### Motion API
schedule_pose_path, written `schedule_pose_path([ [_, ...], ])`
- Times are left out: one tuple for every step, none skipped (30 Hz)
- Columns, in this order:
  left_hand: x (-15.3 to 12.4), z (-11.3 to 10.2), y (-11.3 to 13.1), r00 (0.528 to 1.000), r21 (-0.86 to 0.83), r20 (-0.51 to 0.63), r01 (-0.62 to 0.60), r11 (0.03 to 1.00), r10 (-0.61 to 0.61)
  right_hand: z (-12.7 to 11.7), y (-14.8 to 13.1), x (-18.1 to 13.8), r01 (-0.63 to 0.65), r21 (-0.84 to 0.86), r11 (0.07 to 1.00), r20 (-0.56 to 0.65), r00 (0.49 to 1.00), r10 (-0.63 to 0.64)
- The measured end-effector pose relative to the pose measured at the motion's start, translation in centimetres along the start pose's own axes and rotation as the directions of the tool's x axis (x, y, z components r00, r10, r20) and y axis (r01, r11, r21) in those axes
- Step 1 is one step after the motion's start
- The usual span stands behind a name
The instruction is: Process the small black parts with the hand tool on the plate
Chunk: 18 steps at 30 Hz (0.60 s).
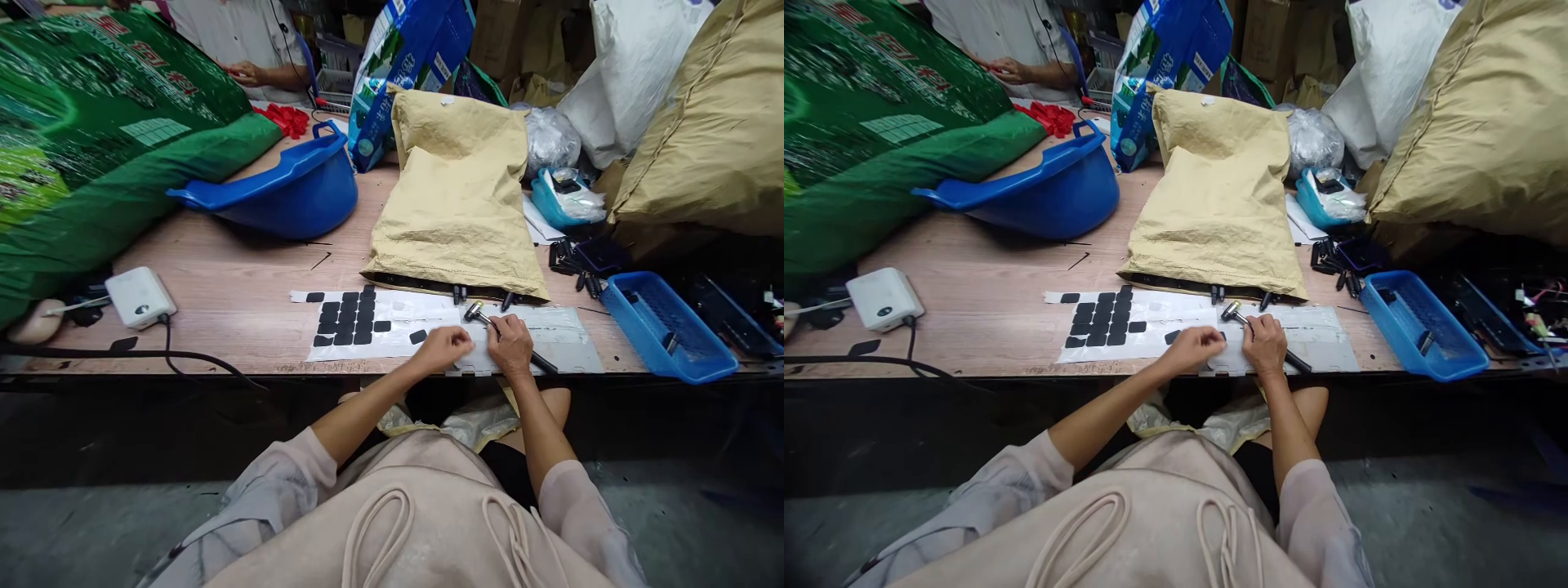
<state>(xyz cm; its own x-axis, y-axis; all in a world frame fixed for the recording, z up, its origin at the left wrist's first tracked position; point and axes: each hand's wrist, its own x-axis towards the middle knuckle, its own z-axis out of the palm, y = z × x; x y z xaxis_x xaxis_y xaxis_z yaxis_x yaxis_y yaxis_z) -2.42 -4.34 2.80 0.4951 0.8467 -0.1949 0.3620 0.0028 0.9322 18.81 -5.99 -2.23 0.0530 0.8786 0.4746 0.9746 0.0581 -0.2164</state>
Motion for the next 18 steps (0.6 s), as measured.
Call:
schedule_pose_path([
  [1.5,-0.8,0.5,0.988,0.041,-0.151,0.042,0.998,-0.035,0.0,0.0,0.0,0.001,-0.001,1.0,0.001,1.0,-0.001],
  [3.0,-1.5,0.9,0.963,0.083,-0.262,0.087,0.993,-0.062,0.0,0.0,0.0,0.002,-0.003,1.0,0.002,1.0,-0.002],
  [4.4,-2.1,1.2,0.934,0.118,-0.347,0.13,0.984,-0.082,0.0,0.0,0.0,0.001,-0.006,1.0,0.001,1.0,-0.001],
  [5.7,-2.5,1.5,0.91,0.149,-0.403,0.173,0.974,-0.099,-0.1,0.0,0.0,0.002,-0.01,1.0,0.0,1.0,-0.002],
  [6.7,-2.8,1.8,0.893,0.177,-0.435,0.211,0.961,-0.115,-0.1,0.0,0.0,0.003,-0.013,1.0,0.0,1.0,-0.003],
  [7.6,-2.9,2.0,0.882,0.2,-0.451,0.246,0.948,-0.134,-0.1,0.0,0.1,0.005,-0.016,1.0,0.001,1.0,-0.005],
  [8.3,-3.0,2.2,0.876,0.221,-0.457,0.281,0.934,-0.155,-0.1,0.0,0.1,0.008,-0.018,1.0,0.002,1.0,-0.008],
  [8.9,-3.0,2.3,0.872,0.239,-0.457,0.312,0.92,-0.177,-0.1,0.0,0.1,0.011,-0.019,1.0,0.002,1.0,-0.011],
  [9.2,-2.9,2.5,0.869,0.251,-0.453,0.338,0.907,-0.199,-0.1,0.0,0.1,0.014,-0.019,1.0,0.003,1.0,-0.014],
  [9.5,-2.9,2.6,0.867,0.255,-0.447,0.36,0.898,-0.22,-0.2,0.1,0.1,0.017,-0.02,1.0,0.002,1.0,-0.017],
  [9.6,-2.9,2.7,0.866,0.252,-0.438,0.375,0.892,-0.241,-0.2,0.1,0.1,0.019,-0.02,1.0,0.0,1.0,-0.019],
  [9.5,-3.0,2.7,0.866,0.241,-0.429,0.383,0.891,-0.256,-0.2,0.1,0.1,0.021,-0.02,1.0,-0.002,1.0,-0.021],
  [9.3,-3.2,2.6,0.868,0.226,-0.42,0.383,0.896,-0.265,-0.2,0.1,0.1,0.021,-0.02,1.0,-0.006,1.0,-0.021],
  [9.0,-3.4,2.5,0.871,0.208,-0.41,0.376,0.903,-0.269,-0.2,0.0,0.1,0.02,-0.019,1.0,-0.009,1.0,-0.02],
  [8.4,-3.6,2.3,0.878,0.193,-0.4,0.36,0.913,-0.261,-0.1,0.0,0.1,0.018,-0.019,1.0,-0.014,1.0,-0.018],
  [7.8,-3.8,2.0,0.89,0.184,-0.387,0.332,0.925,-0.243,-0.1,0.0,0.1,0.015,-0.017,1.0,-0.017,1.0,-0.016],
  [7.0,-4.1,1.6,0.904,0.184,-0.37,0.298,0.937,-0.215,-0.1,0.0,0.1,0.012,-0.016,1.0,-0.019,1.0,-0.012],
  [6.1,-4.3,1.2,0.919,0.194,-0.349,0.26,0.946,-0.182,0.0,0.0,0.1,0.009,-0.013,1.0,-0.02,1.0,-0.009],
])
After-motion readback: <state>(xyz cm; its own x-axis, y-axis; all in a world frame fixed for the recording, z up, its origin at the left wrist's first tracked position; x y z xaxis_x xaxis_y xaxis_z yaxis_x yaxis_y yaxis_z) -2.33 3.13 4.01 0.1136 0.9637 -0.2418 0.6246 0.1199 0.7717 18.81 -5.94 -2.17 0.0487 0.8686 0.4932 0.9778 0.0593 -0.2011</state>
